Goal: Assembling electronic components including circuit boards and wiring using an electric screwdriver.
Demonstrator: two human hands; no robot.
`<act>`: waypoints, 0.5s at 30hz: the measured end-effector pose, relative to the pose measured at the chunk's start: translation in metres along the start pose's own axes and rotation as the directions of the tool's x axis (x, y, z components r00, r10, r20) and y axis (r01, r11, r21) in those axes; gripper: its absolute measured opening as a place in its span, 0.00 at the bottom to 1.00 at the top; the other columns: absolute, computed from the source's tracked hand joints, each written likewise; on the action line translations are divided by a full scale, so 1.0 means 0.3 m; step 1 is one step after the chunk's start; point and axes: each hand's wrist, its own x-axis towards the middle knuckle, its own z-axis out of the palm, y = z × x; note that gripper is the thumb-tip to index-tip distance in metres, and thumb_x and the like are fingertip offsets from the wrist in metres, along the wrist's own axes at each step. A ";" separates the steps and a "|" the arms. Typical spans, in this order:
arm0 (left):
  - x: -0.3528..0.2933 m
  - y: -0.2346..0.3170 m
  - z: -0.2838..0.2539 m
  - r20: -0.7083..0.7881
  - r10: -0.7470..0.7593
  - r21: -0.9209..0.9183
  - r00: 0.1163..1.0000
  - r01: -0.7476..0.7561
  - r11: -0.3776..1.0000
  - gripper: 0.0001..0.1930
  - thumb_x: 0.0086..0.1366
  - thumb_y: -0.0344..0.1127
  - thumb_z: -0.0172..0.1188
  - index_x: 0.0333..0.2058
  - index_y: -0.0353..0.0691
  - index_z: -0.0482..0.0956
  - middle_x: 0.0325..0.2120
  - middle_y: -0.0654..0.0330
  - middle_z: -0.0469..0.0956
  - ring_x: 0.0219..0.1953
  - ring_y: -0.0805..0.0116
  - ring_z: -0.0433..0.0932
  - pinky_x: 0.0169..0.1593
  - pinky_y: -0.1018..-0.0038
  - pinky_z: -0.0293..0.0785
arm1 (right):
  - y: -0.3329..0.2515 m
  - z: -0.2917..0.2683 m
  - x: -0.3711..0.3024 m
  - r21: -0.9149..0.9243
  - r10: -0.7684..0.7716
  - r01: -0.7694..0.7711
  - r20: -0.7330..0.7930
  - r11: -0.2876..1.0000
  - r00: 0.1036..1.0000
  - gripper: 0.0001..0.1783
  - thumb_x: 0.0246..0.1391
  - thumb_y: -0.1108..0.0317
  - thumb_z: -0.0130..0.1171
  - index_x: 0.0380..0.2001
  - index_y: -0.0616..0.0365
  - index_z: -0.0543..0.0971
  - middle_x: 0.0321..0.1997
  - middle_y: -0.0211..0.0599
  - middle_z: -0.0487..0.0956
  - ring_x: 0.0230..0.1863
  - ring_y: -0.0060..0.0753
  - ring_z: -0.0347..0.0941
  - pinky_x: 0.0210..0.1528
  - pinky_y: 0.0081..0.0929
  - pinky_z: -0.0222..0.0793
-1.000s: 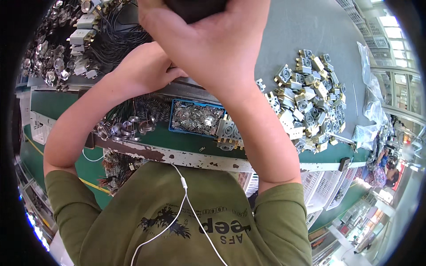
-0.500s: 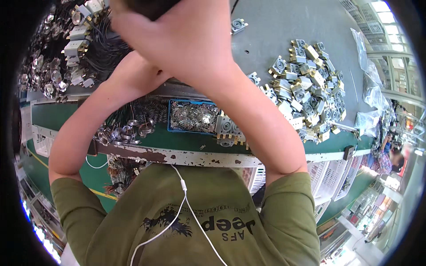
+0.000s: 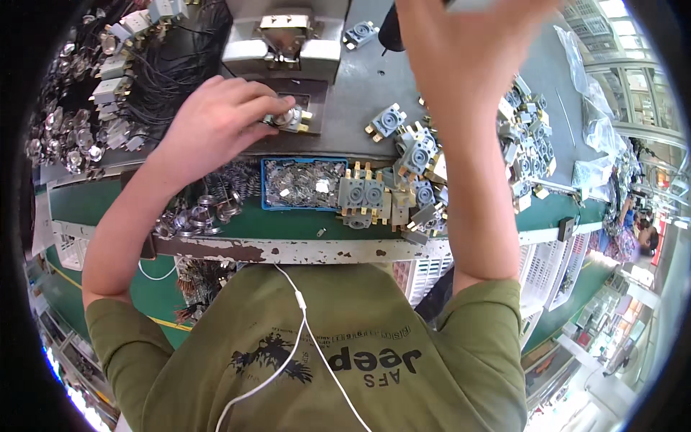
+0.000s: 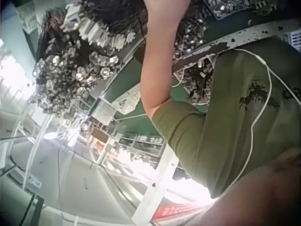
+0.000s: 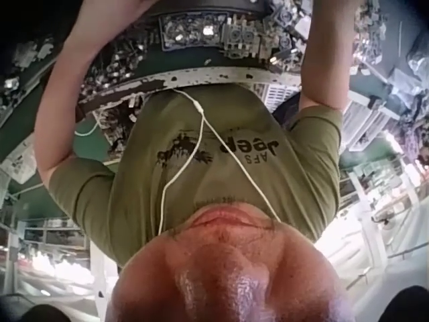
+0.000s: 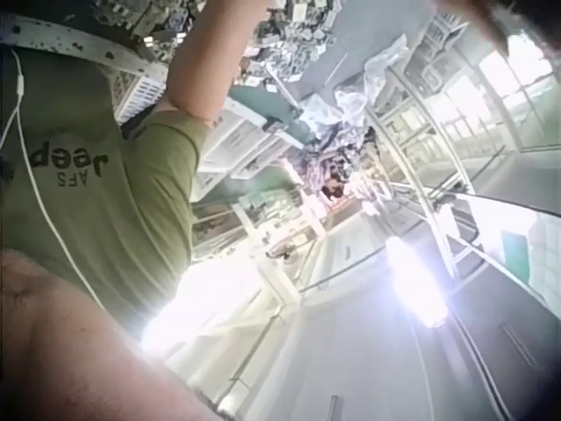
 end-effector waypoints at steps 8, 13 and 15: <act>-0.243 -0.120 -0.305 -0.564 -0.243 0.075 0.790 0.342 0.937 0.18 0.65 0.33 0.68 0.53 0.45 0.81 0.54 0.53 0.80 0.53 0.55 0.79 0.57 0.63 0.73 | 0.078 -0.249 -0.291 -0.396 0.286 0.110 0.804 0.912 0.521 0.23 0.54 0.69 0.69 0.54 0.55 0.81 0.57 0.40 0.81 0.58 0.50 0.75 0.63 0.40 0.70; -0.364 -0.161 -0.348 -0.413 -0.419 0.344 0.808 0.565 0.750 0.12 0.68 0.38 0.67 0.49 0.49 0.84 0.56 0.55 0.78 0.55 0.53 0.78 0.58 0.62 0.72 | 0.097 -0.213 -0.299 -0.442 0.386 0.071 0.842 0.894 0.377 0.24 0.53 0.70 0.68 0.55 0.52 0.82 0.60 0.39 0.80 0.60 0.49 0.75 0.61 0.43 0.72; -0.322 -0.111 -0.361 -0.412 -0.366 0.450 0.834 0.536 0.714 0.13 0.67 0.37 0.67 0.50 0.50 0.84 0.56 0.56 0.78 0.56 0.53 0.77 0.59 0.61 0.71 | 0.112 -0.195 -0.305 -0.458 0.421 0.009 0.825 0.889 0.378 0.25 0.53 0.69 0.69 0.57 0.50 0.82 0.64 0.40 0.78 0.61 0.49 0.75 0.61 0.43 0.72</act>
